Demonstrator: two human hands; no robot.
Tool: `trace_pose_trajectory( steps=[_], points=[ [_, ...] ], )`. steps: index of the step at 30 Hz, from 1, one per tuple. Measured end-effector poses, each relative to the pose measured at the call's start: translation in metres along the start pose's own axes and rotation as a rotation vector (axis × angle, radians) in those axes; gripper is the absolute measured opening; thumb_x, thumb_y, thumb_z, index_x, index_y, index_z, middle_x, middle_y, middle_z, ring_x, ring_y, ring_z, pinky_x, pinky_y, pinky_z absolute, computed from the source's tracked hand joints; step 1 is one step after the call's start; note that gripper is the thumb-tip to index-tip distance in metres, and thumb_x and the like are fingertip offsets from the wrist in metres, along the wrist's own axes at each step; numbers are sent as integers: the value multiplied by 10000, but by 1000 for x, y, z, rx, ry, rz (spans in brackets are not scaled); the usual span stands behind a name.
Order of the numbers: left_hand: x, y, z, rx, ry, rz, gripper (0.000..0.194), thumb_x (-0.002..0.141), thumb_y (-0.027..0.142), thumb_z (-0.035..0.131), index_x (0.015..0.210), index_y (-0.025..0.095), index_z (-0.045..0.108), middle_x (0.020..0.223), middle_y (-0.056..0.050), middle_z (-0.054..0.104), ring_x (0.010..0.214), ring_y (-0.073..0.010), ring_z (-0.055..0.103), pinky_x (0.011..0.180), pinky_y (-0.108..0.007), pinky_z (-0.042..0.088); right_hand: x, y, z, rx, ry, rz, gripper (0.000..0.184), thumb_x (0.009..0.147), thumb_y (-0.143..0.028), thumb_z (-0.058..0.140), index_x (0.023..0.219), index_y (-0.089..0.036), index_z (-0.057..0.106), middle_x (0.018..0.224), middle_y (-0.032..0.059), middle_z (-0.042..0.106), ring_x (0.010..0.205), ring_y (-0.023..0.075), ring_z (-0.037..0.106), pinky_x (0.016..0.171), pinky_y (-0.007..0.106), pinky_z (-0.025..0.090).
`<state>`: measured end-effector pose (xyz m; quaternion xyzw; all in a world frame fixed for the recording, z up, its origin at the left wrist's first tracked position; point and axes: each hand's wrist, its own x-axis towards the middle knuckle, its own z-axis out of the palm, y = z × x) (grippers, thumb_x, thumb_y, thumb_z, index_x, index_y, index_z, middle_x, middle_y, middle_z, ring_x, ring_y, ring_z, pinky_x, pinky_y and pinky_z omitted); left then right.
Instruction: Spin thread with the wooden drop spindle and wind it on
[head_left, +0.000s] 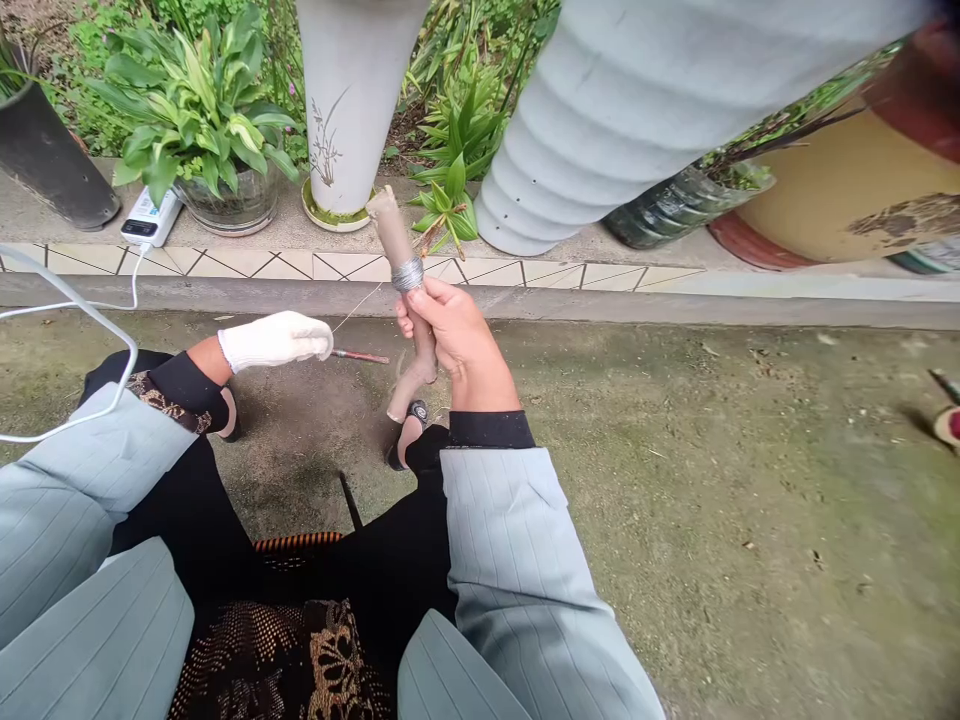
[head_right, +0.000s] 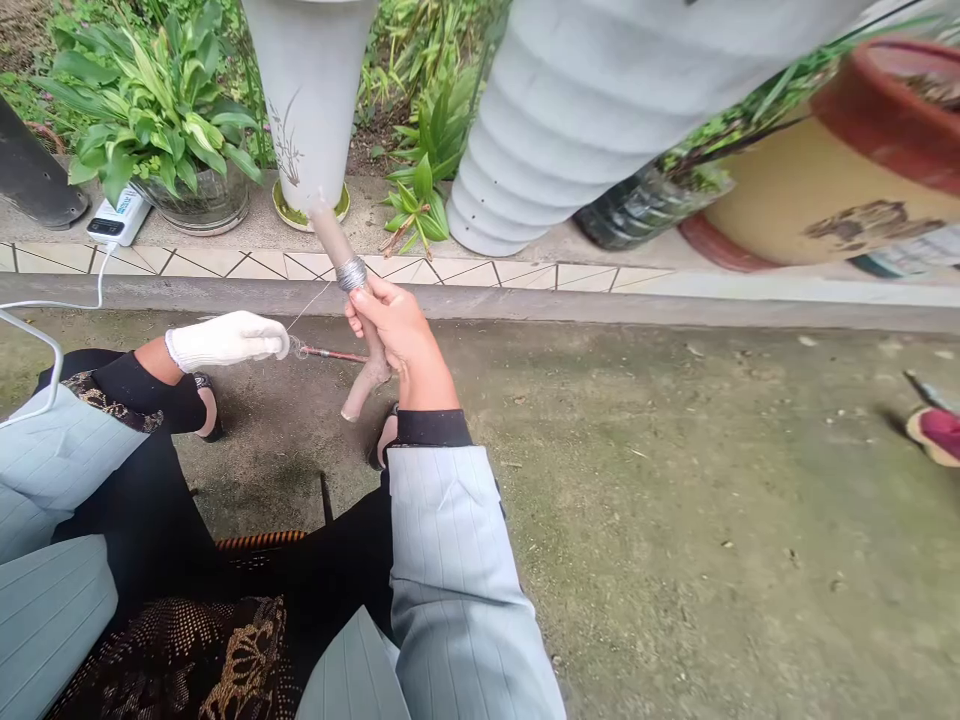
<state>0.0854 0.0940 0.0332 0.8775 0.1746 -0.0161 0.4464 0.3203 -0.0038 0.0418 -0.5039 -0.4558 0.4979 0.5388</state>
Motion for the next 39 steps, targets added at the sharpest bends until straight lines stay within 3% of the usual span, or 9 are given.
trace_pose_trajectory(
  steps=[7,11,13,15,23,27,30,34,39],
  points=[
    [3,9,8,90,-176,159,314,901,358,417,832,153,644,778,-12,632,681,-119,525,693,-208,391,12,19,0,-766,83,277,225,791,-371,617,891,-171,641,694,27,588,617,136,510,573,255,389],
    [3,6,5,258,-109,126,292,894,349,427,811,165,638,718,-3,608,617,-116,493,629,-215,355,7,17,6,-1155,-587,593,115,731,-276,660,744,-163,671,622,38,588,604,153,526,581,279,364],
    [3,2,1,318,-60,91,293,890,348,426,791,165,633,698,-2,598,611,-118,486,620,-216,347,2,12,8,-973,-915,657,124,722,-281,665,761,-164,675,592,3,566,556,122,500,559,260,363],
    [2,-1,-3,305,-18,53,297,882,353,431,779,158,630,701,-5,600,624,-119,493,627,-211,355,-4,5,8,-686,-1015,568,181,716,-312,676,821,-165,675,631,-20,570,555,96,485,553,239,373],
    [1,-2,-1,157,46,24,348,915,379,385,881,142,637,812,-32,640,702,-132,529,695,-219,401,0,-3,-8,59,138,25,403,793,-555,608,980,-201,561,699,-21,536,557,80,461,516,203,418],
    [2,3,9,229,-177,134,325,922,361,386,857,172,643,785,-17,640,664,-124,516,675,-206,381,9,13,-11,-95,295,134,374,836,-550,549,963,-199,558,717,-2,554,566,94,486,532,214,437],
    [0,11,8,193,-257,171,331,925,379,392,848,180,646,777,-17,642,667,-125,523,670,-198,384,11,21,-10,-578,283,271,283,843,-443,565,951,-184,601,753,39,602,627,129,526,569,240,423],
    [-4,18,0,169,-198,164,320,912,363,408,838,164,647,761,-18,632,660,-120,518,670,-198,388,8,23,-5,-1262,-135,472,174,760,-291,653,886,-173,673,802,96,647,708,181,556,585,272,365],
    [-6,10,-9,247,73,39,309,886,339,419,812,152,654,748,-10,625,665,-119,518,675,-210,393,1,20,3,-1106,-836,621,108,744,-222,613,813,-181,684,617,1,565,554,116,473,541,255,327]
  ],
)
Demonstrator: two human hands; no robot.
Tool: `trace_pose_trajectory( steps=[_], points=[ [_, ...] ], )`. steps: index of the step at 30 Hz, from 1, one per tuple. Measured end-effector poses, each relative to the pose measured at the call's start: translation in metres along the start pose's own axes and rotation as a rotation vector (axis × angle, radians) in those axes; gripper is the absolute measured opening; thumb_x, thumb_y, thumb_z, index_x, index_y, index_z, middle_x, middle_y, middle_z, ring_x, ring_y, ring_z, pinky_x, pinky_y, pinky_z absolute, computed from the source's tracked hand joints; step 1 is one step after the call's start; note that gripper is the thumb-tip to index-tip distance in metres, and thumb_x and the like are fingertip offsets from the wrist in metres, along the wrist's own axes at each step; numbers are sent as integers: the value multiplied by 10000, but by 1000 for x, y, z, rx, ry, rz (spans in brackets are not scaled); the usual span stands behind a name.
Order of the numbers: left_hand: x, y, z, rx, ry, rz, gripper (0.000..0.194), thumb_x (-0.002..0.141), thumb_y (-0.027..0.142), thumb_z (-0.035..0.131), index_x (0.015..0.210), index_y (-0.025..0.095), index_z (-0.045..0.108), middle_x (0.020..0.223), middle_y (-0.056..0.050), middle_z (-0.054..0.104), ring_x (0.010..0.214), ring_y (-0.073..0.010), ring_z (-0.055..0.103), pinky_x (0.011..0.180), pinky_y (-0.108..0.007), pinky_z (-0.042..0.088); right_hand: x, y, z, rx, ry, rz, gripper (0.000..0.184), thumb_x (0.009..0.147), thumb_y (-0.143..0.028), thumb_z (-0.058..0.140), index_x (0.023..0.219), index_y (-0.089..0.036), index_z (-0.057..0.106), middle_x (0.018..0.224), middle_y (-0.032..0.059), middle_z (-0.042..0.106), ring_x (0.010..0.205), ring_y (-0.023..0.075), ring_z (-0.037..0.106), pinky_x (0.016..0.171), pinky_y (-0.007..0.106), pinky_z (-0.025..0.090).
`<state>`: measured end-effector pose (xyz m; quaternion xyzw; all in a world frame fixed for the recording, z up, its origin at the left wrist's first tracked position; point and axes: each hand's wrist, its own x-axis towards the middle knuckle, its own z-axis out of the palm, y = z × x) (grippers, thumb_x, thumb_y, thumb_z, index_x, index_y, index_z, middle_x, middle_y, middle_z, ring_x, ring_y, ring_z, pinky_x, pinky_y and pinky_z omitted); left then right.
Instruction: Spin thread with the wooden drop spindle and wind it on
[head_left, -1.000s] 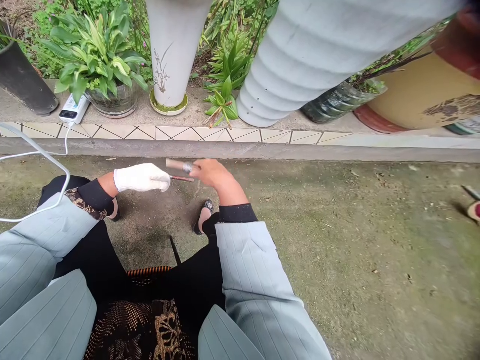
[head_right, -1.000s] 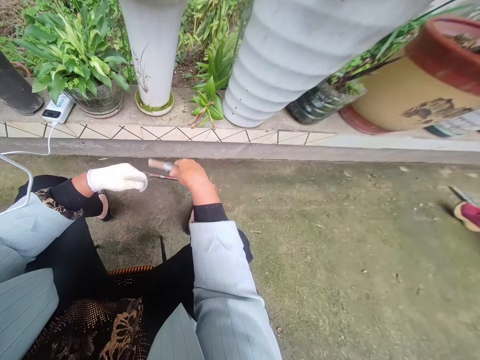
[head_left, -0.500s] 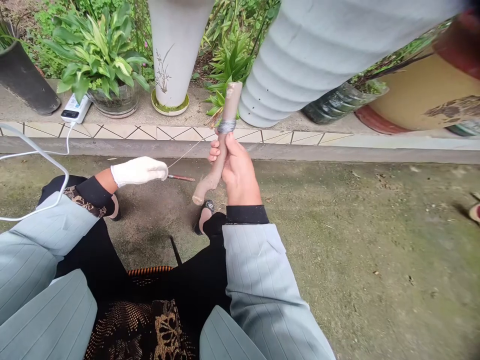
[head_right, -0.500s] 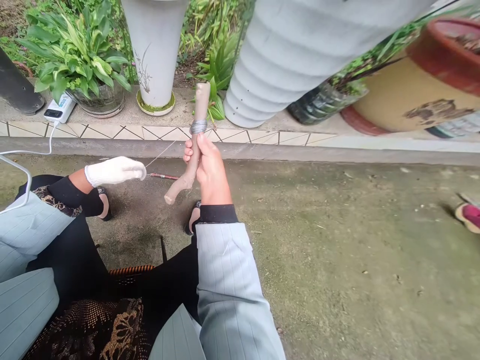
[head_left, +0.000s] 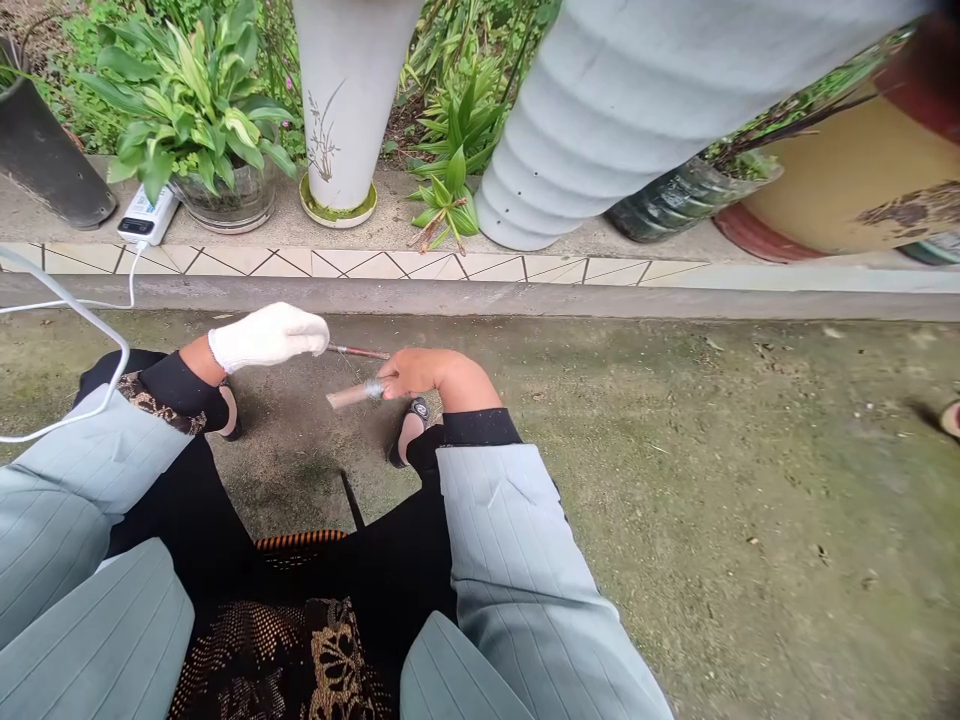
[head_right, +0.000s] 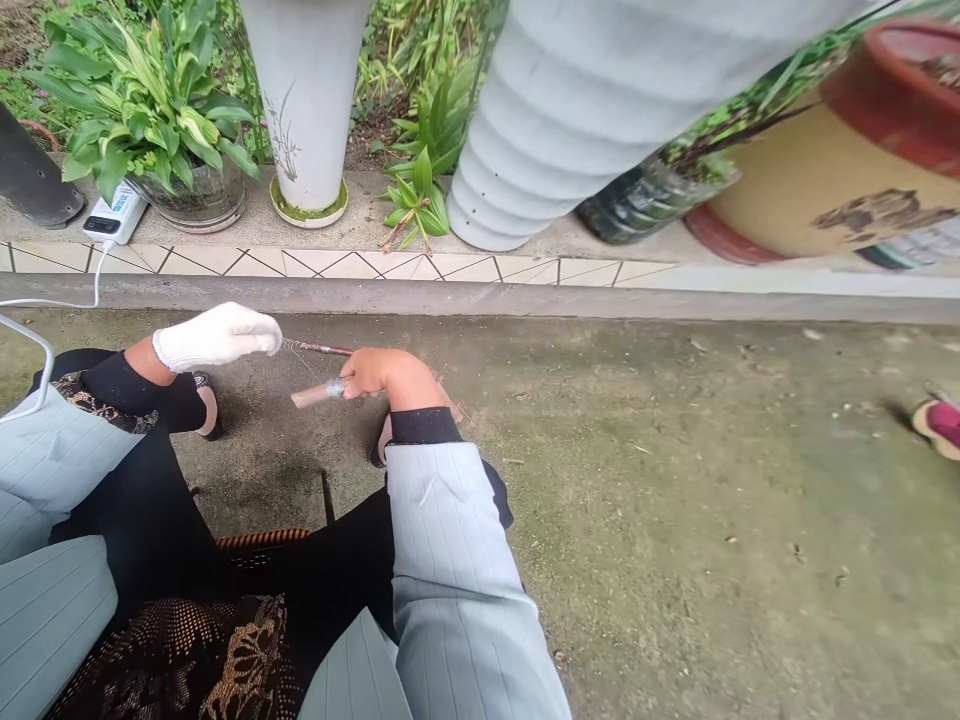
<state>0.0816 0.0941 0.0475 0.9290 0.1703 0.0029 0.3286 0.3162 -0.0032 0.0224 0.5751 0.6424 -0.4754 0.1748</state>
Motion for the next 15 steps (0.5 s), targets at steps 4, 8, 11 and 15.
trace_pose_trajectory(
  steps=[4,8,11,15],
  points=[
    [3,-15,-1,103,158,-161,313,881,341,412,841,151,658,745,-16,628,685,-141,536,676,-239,394,-9,-5,0,208,-122,-259,168,739,-248,623,878,-175,683,643,-32,561,555,89,464,547,228,352],
    [7,-24,5,142,175,-261,320,882,347,413,853,141,656,754,-33,632,684,-154,531,677,-257,394,-22,-10,-3,527,43,-532,333,693,-352,712,960,-158,665,706,-25,579,592,90,480,571,222,394],
    [9,-17,13,26,49,-144,311,892,343,413,846,142,647,795,-32,647,707,-144,535,706,-244,404,-22,-10,-6,878,523,-603,413,720,-474,695,980,-164,617,717,-16,565,581,86,465,566,219,409],
    [10,3,19,-179,-145,69,365,919,397,382,862,141,635,822,-33,649,725,-128,537,720,-206,411,-7,-3,-7,930,903,-335,347,803,-485,609,970,-181,586,699,-4,551,571,96,464,557,222,401]
  ],
)
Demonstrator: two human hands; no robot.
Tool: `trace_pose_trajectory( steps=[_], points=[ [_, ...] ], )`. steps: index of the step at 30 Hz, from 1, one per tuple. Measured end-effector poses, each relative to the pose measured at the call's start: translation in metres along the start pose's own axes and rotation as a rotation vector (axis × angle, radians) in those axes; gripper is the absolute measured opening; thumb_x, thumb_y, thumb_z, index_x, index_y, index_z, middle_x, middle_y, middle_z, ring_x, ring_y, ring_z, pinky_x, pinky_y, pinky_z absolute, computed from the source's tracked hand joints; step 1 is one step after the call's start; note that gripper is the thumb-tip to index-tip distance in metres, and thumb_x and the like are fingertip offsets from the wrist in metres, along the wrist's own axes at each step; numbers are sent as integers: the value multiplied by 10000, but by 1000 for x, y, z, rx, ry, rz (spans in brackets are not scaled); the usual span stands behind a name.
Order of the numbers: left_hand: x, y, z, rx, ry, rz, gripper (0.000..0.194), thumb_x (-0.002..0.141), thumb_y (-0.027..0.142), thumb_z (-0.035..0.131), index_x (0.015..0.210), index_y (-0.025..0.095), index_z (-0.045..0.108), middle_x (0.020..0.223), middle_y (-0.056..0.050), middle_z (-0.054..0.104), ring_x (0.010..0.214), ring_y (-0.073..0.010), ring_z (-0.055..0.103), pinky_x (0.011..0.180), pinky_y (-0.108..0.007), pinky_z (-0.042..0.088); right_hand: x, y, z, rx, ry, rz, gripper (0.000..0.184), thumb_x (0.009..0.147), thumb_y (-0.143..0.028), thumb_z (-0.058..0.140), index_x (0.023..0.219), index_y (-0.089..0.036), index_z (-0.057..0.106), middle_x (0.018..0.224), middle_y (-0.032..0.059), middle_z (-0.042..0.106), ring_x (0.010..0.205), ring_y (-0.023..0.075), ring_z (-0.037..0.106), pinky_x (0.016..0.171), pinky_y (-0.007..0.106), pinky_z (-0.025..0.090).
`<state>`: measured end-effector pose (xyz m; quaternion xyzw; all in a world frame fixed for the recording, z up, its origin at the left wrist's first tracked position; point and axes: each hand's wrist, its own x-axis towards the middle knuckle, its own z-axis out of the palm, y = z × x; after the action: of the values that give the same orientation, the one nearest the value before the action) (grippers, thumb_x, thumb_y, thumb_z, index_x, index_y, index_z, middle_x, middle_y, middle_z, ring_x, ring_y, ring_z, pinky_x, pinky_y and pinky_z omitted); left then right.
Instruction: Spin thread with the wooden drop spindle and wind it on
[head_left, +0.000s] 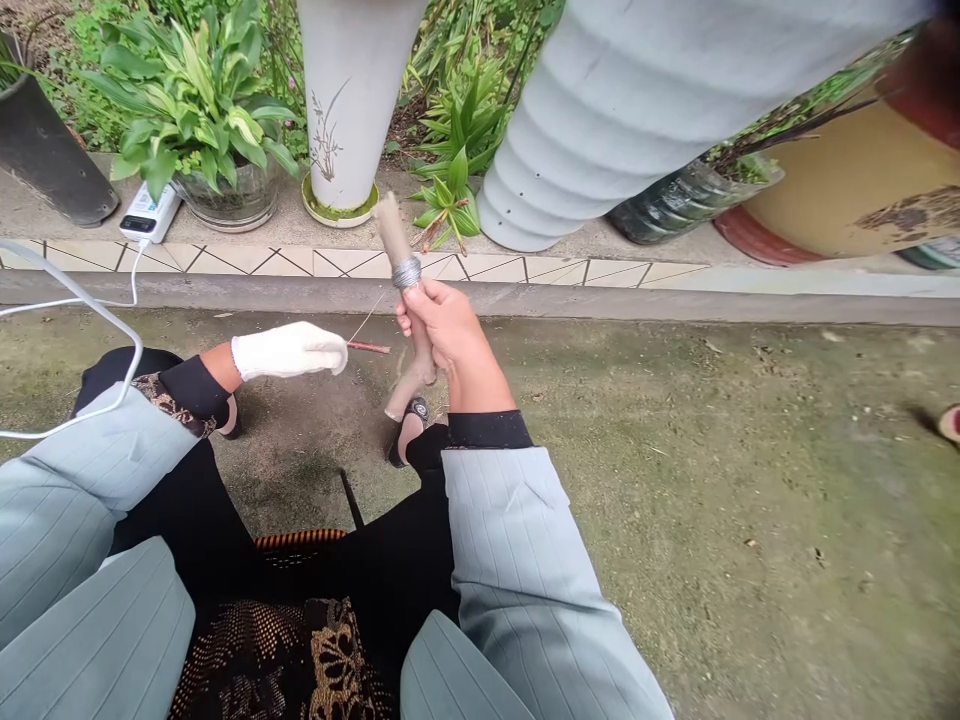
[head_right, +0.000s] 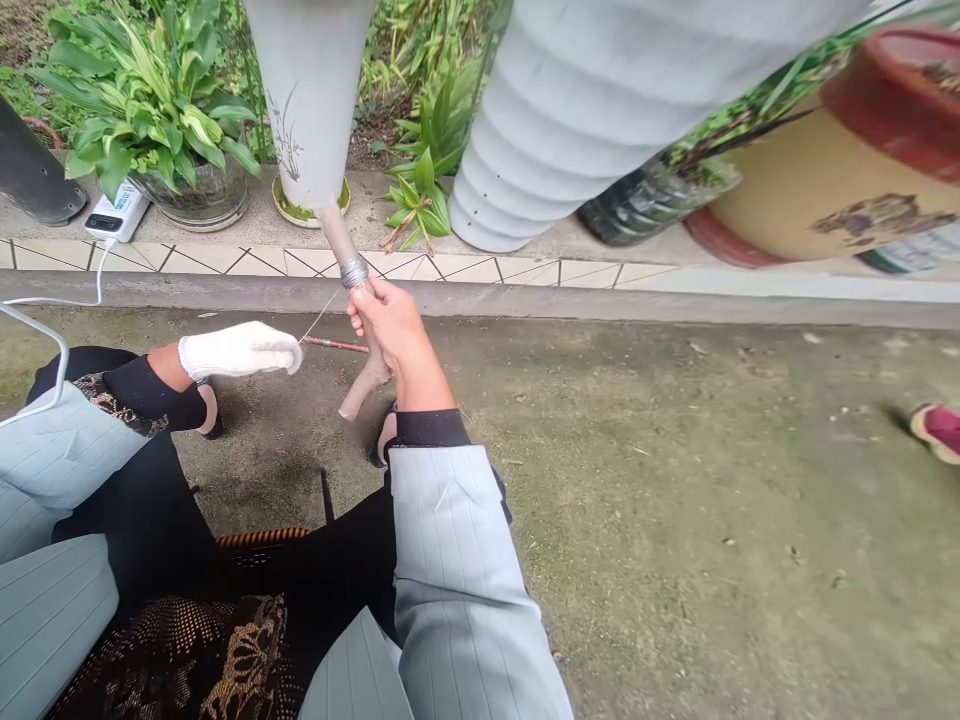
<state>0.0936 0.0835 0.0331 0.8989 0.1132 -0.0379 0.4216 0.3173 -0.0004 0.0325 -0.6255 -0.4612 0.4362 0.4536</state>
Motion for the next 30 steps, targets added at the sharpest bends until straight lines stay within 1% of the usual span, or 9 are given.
trace_pose_trajectory(
  steps=[3,5,9,11,15,17,20,25,30],
  points=[
    [0,5,0,13,-65,48,358,916,390,387,838,147,639,805,-26,642,708,-122,531,712,-196,402,4,8,3,-531,-97,165,194,786,-349,627,866,-173,627,662,18,564,597,123,479,559,241,364],
    [-1,1,-2,74,-72,46,332,903,370,406,803,152,636,768,-15,627,671,-119,516,689,-203,394,2,8,5,-800,-434,270,97,746,-263,645,765,-168,643,620,20,564,593,130,487,562,254,346],
    [-4,-9,-8,109,12,-2,290,884,332,431,766,150,623,729,-11,602,659,-119,503,675,-211,390,-10,-3,1,-606,-1072,266,128,730,-272,653,798,-164,667,605,-20,551,561,105,488,560,242,363],
    [-6,-11,-11,58,88,-59,295,882,349,441,790,142,629,737,-19,608,660,-119,507,655,-209,394,-15,-10,-5,-335,-1020,141,251,720,-341,684,894,-163,663,660,-25,568,578,94,483,568,232,385],
    [-8,-7,-15,-22,196,-115,358,904,407,423,873,127,645,755,-37,624,640,-119,504,626,-213,399,-16,-17,-16,132,-375,-102,419,721,-502,691,957,-166,611,694,-10,561,582,93,466,547,226,412],
    [-8,-2,-13,-25,176,-86,375,912,417,410,884,128,647,785,-42,637,659,-122,513,654,-217,408,-10,-12,-16,223,-84,-132,414,740,-542,664,944,-190,587,683,-13,542,568,94,460,532,221,417],
    [-5,5,-8,-17,32,1,358,918,392,406,878,135,651,829,-39,650,705,-124,530,709,-212,410,0,2,-10,132,99,-42,357,777,-521,623,927,-201,577,677,-14,533,542,90,449,527,217,412],
    [-3,4,-3,34,-96,103,319,922,354,415,860,153,654,803,-23,645,693,-119,535,703,-201,395,6,13,-1,-614,7,155,213,806,-328,581,945,-178,643,760,42,613,632,131,509,586,246,367],
    [-5,-2,-5,114,3,62,312,911,333,406,804,145,631,768,-15,625,671,-112,518,682,-193,390,-4,-1,5,-1042,-649,284,144,760,-243,610,858,-177,692,745,40,632,659,144,529,587,257,321]
  ],
)
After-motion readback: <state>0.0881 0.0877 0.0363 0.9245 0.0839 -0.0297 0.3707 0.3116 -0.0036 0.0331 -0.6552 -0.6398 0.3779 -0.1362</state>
